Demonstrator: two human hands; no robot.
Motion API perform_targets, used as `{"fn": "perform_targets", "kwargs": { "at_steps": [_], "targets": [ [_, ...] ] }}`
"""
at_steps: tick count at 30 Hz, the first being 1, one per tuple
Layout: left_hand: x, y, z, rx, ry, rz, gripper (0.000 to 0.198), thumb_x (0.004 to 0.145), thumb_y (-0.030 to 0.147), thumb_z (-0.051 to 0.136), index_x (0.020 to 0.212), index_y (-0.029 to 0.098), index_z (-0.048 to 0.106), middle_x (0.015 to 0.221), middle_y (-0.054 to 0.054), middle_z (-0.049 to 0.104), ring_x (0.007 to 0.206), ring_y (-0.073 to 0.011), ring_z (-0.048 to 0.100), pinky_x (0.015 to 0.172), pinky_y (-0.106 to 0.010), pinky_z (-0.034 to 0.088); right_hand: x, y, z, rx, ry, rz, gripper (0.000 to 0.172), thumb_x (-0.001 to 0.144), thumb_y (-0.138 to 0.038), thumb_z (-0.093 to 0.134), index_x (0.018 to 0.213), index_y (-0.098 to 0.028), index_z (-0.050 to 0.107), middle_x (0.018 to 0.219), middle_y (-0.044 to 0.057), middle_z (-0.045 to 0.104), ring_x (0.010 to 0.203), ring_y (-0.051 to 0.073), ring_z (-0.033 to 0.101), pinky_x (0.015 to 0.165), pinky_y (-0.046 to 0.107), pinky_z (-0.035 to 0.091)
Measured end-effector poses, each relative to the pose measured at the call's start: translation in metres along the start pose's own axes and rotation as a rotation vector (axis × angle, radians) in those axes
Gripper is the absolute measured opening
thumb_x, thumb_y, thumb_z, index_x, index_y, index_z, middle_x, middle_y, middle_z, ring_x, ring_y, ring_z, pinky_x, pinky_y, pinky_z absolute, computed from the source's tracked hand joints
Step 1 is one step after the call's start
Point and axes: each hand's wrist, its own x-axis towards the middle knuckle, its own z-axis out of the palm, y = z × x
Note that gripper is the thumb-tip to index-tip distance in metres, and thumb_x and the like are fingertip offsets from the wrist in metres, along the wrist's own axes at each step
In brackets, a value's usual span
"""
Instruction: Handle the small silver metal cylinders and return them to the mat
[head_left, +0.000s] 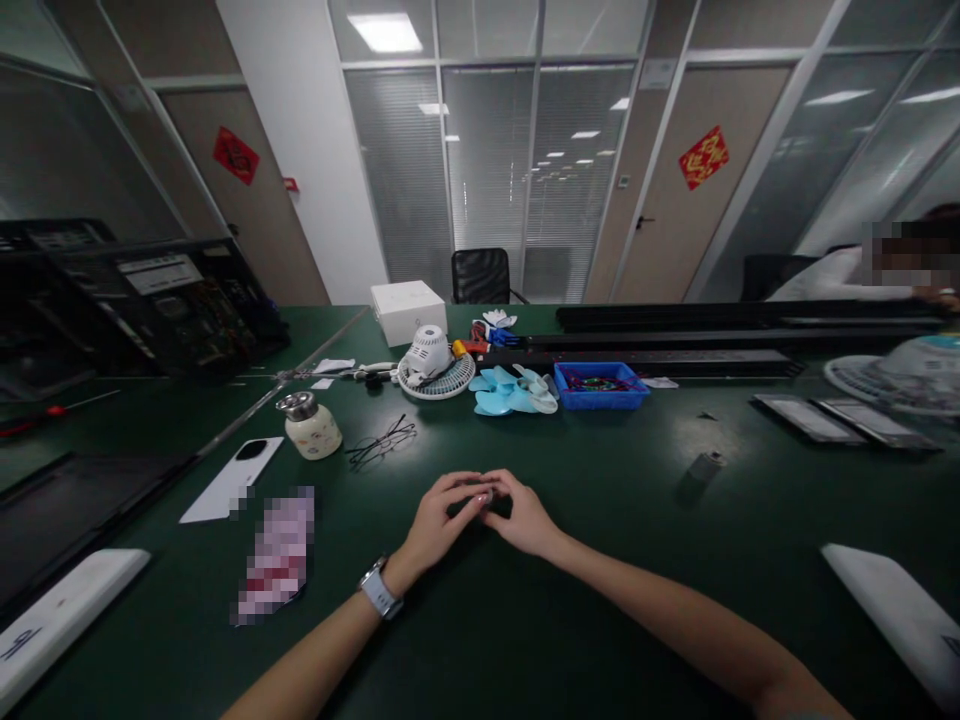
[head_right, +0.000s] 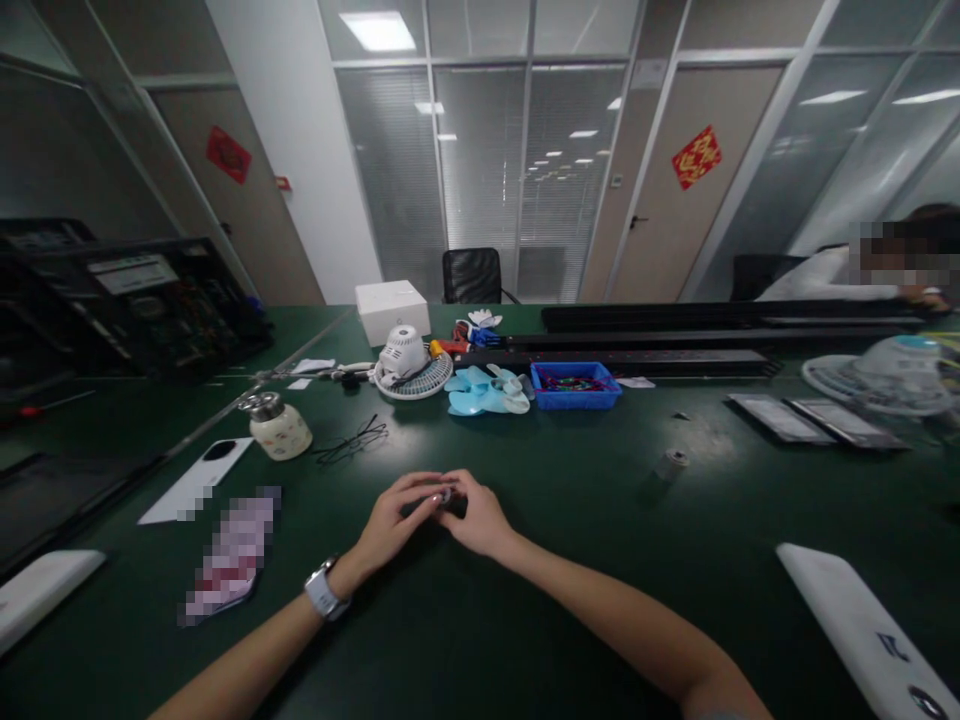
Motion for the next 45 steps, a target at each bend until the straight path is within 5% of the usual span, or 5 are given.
{"fn": "perform_targets", "kwargs": {
  "at_steps": [17,23,29,38,45],
  "targets": [
    [0.008,-0.012,-0.016,0.267,0.156,0.08,0.019,0.088,0.033,0.056,0.086,0.024,0.073,0.09,-0.004,0.072,0.09,-0.0198,0.059,0.085,-0.035,0.043,-0.003,-0.003,-0.004,-0.159,0.001,-0.024,0.041,0.072,-0.032,0.07,0.109,-0.028,0.052,0.101,0.0,0.068,0.094,0.02,0.064,0.086,0.038,0.048],
    [-0.001,-0.045,-0.019,0.275,-0.021,-0.038,0.018,0.082,0.039,0.063,0.085,0.027,0.076,0.085,-0.005,0.069,0.087,-0.0216,0.055,0.077,-0.034,0.044,-0.001,-0.017,-0.013,-0.443,-0.041,-0.1,0.034,0.075,-0.033,0.067,0.107,-0.03,0.057,0.103,-0.001,0.067,0.093,0.021,0.062,0.084,0.038,0.043],
    [0.0,-0.05,-0.017,0.241,-0.051,-0.11,0.026,0.082,0.046,0.06,0.09,0.028,0.076,0.087,-0.005,0.067,0.087,-0.0215,0.054,0.077,-0.034,0.043,0.007,-0.006,-0.093,-0.82,-0.057,0.064,0.032,0.073,-0.038,0.066,0.102,-0.027,0.058,0.094,0.001,0.069,0.089,0.022,0.064,0.082,0.037,0.043],
    [0.001,-0.049,-0.018,0.235,-0.068,-0.135,0.026,0.082,0.047,0.059,0.088,0.027,0.074,0.088,-0.004,0.067,0.088,-0.021,0.055,0.078,-0.033,0.042,0.016,0.031,-0.279,-1.249,0.09,0.85,0.032,0.066,-0.026,0.068,0.098,-0.021,0.066,0.097,0.01,0.07,0.092,0.027,0.065,0.079,0.04,0.046],
    [0.001,-0.044,-0.019,0.21,-0.058,-0.146,0.029,0.085,0.046,0.055,0.097,0.026,0.072,0.089,-0.004,0.068,0.087,-0.0199,0.056,0.077,-0.031,0.041,0.013,0.026,-0.261,-1.327,0.246,0.686,0.045,0.075,-0.027,0.063,0.119,-0.018,0.06,0.121,0.017,0.06,0.117,0.031,0.051,0.096,0.05,0.035]
  ]
}}
